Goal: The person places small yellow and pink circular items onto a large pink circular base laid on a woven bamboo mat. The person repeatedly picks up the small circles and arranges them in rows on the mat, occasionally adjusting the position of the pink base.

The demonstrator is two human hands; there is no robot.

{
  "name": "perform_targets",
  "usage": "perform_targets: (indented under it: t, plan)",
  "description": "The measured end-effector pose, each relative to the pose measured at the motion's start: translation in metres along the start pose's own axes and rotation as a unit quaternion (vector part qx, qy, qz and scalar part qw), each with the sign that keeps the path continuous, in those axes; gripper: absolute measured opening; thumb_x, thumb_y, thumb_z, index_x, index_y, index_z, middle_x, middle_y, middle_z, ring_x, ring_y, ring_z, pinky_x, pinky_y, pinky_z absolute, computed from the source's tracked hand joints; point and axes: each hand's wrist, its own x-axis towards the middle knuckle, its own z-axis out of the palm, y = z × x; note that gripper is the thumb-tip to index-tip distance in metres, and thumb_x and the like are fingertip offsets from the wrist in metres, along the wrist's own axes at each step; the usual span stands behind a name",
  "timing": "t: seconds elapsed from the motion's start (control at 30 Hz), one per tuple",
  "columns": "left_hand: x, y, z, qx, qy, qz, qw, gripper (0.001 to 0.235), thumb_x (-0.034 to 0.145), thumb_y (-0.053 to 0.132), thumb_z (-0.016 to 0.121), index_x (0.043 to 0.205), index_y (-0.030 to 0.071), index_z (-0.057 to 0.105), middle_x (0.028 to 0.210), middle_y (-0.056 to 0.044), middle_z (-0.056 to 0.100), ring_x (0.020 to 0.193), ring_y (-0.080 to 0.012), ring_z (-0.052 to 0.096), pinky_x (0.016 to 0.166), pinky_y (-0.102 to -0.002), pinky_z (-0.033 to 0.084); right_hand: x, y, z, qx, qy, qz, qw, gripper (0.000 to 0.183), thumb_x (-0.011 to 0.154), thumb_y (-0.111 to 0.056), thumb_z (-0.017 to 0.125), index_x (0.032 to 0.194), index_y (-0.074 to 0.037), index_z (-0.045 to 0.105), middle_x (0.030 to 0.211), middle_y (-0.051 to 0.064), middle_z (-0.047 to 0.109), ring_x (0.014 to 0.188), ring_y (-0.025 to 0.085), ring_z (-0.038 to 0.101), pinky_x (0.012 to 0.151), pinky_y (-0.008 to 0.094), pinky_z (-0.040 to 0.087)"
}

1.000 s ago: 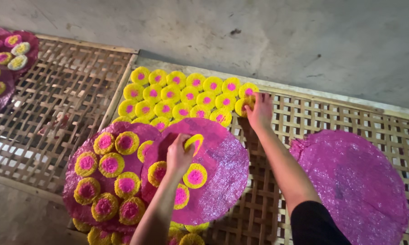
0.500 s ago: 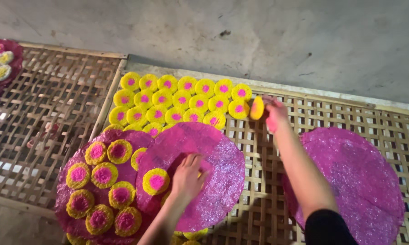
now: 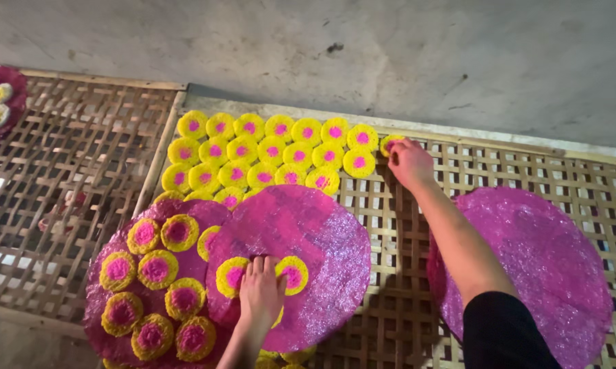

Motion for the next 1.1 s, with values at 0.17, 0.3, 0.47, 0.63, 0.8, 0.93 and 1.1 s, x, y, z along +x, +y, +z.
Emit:
perform_targets:
  t: [0.17, 0.3, 0.47, 0.63, 0.8, 0.93, 1.1]
  plan:
    - [0.0, 0.001, -0.005, -0.039, -0.001, 0.018, 0.999, 0.017, 0.098, 0.021, 0.062, 0.11, 0.01, 0.06, 0.105, -0.01, 0.067, 0.099, -0.0241, 0.066, 0.09, -0.041, 0.054, 0.042, 0.053, 0.015, 0.612, 0.093, 0.325, 0.715, 0.013, 0.092, -0.018, 0.075, 0.101, -0.01, 0.069, 0.109, 0.01, 0.068, 0.104, 0.026, 0.066, 0.088, 0.044, 0.058]
    - [-0.004, 0.007, -0.007, -0.111, 0.047, 0.045, 0.992, 0.03, 0.089, 0.017, 0.068, 0.115, 0.006, 0.057, 0.11, -0.014, 0.069, 0.105, -0.0321, 0.066, 0.09, -0.045, 0.053, 0.058, 0.068, 0.031, 0.685, 0.02, 0.392, 0.614, 0.023, 0.086, -0.017, 0.075, 0.108, -0.013, 0.067, 0.107, 0.006, 0.073, 0.102, 0.024, 0.069, 0.086, 0.043, 0.057]
    - [-0.007, 0.011, -0.014, -0.138, 0.033, 0.031, 0.989, 0.03, 0.09, 0.015, 0.067, 0.116, 0.006, 0.056, 0.115, -0.013, 0.07, 0.111, -0.0309, 0.067, 0.092, -0.044, 0.054, 0.056, 0.049, 0.072, 0.348, 0.064, 0.241, 0.904, 0.032, 0.081, -0.005, 0.078, 0.111, -0.007, 0.065, 0.107, 0.011, 0.073, 0.101, 0.028, 0.071, 0.088, 0.039, 0.057]
    - [-0.008, 0.017, -0.019, -0.239, -0.004, -0.003, 0.971, 0.028, 0.089, 0.013, 0.068, 0.115, 0.006, 0.06, 0.111, -0.01, 0.073, 0.1, -0.0269, 0.069, 0.083, -0.041, 0.055, 0.055, 0.038, 0.071, 0.128, 0.148, 0.135, 0.971, 0.029, 0.086, -0.009, 0.078, 0.111, -0.008, 0.065, 0.105, 0.017, 0.071, 0.102, 0.037, 0.067, 0.089, 0.045, 0.055]
    - [0.001, 0.021, -0.033, -0.414, -0.019, 0.131, 0.901, 0.026, 0.091, 0.006, 0.073, 0.116, 0.003, 0.065, 0.111, -0.01, 0.073, 0.103, -0.0136, 0.066, 0.088, -0.031, 0.053, 0.038, -0.02, 0.0, -0.041, 0.196, 0.039, 0.979, 0.053, 0.068, -0.019, 0.088, 0.112, -0.004, 0.064, 0.101, 0.024, 0.066, 0.092, 0.045, 0.063, 0.077, 0.053, 0.052]
    - [0.026, 0.053, -0.055, -0.379, 0.023, 0.041, 0.924, 0.027, 0.089, 0.011, 0.072, 0.115, 0.003, 0.064, 0.097, -0.012, 0.071, 0.076, -0.0187, 0.064, 0.065, -0.034, 0.056, -0.025, -0.11, -0.048, 0.508, -0.262, 0.206, 0.794, 0.029, 0.098, -0.026, 0.054, 0.099, -0.004, 0.073, 0.088, 0.014, 0.076, 0.077, 0.027, 0.073, 0.07, 0.037, 0.062]
    - [0.043, 0.117, -0.059, -0.274, 0.056, 0.142, 0.949, 0.053, 0.084, 0.029, 0.083, 0.125, 0.003, 0.06, 0.122, -0.015, 0.064, 0.102, -0.0267, 0.07, 0.082, -0.042, 0.06, -0.099, -0.142, -0.042, 0.68, -0.363, 0.334, 0.542, 0.038, 0.105, -0.028, 0.057, 0.124, 0.005, 0.059, 0.105, 0.02, 0.069, 0.081, 0.02, 0.068, 0.074, 0.029, 0.062]
